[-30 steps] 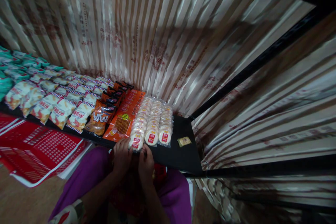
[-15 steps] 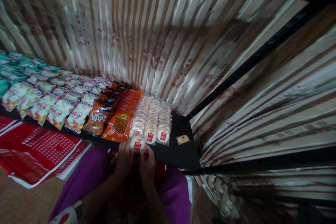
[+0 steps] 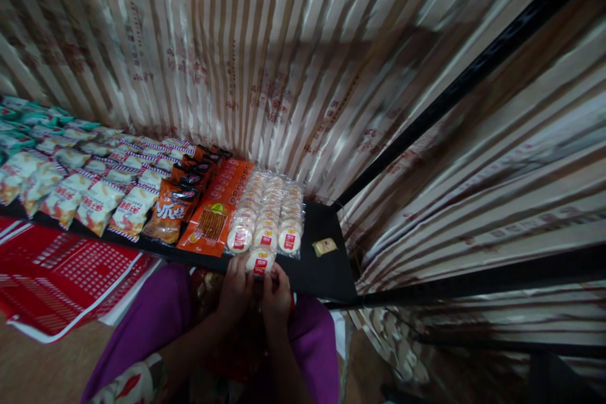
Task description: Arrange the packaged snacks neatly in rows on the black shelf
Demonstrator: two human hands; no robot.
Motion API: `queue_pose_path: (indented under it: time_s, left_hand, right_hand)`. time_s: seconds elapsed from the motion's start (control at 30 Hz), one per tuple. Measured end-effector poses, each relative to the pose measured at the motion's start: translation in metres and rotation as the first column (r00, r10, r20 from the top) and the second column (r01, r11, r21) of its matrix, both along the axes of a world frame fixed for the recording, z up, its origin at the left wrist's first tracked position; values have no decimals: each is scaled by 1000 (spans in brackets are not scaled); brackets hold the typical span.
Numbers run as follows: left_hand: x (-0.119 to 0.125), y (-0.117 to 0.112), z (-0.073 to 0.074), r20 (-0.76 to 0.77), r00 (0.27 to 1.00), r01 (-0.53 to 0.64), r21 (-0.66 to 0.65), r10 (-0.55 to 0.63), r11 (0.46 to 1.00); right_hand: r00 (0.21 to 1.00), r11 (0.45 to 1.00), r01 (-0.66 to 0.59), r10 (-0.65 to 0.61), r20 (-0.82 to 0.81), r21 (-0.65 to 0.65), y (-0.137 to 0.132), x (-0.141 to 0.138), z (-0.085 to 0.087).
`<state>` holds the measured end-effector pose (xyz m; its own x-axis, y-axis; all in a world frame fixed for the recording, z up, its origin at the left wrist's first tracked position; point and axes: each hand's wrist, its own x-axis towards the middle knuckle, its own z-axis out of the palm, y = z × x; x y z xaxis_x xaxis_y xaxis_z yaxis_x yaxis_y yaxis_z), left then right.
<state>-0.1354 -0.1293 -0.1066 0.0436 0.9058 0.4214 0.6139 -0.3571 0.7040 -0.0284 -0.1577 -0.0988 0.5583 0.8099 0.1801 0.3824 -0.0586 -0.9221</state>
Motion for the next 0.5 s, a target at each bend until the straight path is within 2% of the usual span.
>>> queue_pose_path:
  time_s: [0.17, 0.5]
  left_hand:
    - [14, -5, 2, -29, 998, 53, 31, -52, 998]
    - [38, -12, 6, 11, 989, 151, -51, -150, 987]
  right_hand:
    - [999, 999, 33, -33, 26, 9, -3, 14, -8]
    - [996, 996, 86, -86, 1, -29, -6, 36, -8]
